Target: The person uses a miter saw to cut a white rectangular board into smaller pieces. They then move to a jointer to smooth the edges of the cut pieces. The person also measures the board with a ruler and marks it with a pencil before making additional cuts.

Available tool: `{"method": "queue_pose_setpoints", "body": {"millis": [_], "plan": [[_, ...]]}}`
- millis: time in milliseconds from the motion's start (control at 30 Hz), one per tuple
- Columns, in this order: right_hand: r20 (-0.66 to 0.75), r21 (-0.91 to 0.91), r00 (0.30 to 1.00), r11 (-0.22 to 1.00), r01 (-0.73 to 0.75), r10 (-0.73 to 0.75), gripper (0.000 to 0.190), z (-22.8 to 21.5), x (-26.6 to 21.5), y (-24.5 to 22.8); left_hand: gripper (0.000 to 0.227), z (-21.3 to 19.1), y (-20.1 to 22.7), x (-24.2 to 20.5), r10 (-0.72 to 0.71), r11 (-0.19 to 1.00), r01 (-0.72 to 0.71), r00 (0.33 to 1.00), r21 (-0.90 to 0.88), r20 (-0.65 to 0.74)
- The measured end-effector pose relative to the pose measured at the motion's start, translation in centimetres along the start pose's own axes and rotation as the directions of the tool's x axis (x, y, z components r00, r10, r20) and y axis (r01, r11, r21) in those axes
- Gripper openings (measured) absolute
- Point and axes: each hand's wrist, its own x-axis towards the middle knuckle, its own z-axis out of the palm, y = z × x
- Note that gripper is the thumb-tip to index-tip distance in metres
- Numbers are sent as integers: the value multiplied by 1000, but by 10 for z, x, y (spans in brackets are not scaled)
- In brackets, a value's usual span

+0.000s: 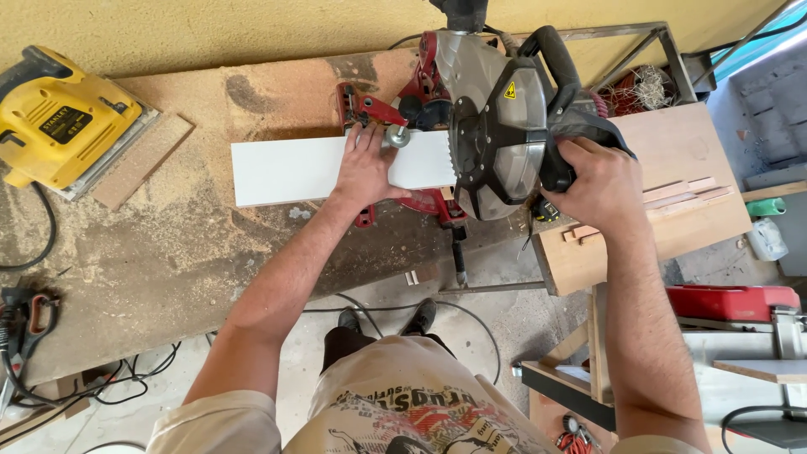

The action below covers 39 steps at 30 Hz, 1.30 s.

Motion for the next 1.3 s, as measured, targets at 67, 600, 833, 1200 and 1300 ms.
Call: {"method": "queue_pose_setpoints", "body": {"millis": [67, 600, 833, 1200, 1300], "plan": [[-1, -5, 1000, 1000, -2, 2, 31, 0, 0, 0, 95, -2, 1, 0, -1, 1000, 1, 1000, -4, 4], [-14, 13, 1000, 1000, 1, 0, 34, 3, -2, 3, 100, 0, 0, 0, 2, 1000, -1, 1000, 19, -7], [-14, 15, 1000, 1000, 4, -4, 36, 1, -1, 1, 97, -9, 3, -3, 19, 999, -18, 1000, 33, -25], [-3, 26, 1000, 1000, 6, -6, 34, 0, -1, 1, 98, 1, 1, -1, 10, 999, -9, 999, 38, -31], [1, 29, 1000, 1000, 3, -3, 32, -1, -2, 2, 97, 2, 1, 0, 16, 999, -15, 999, 43, -32]]}}
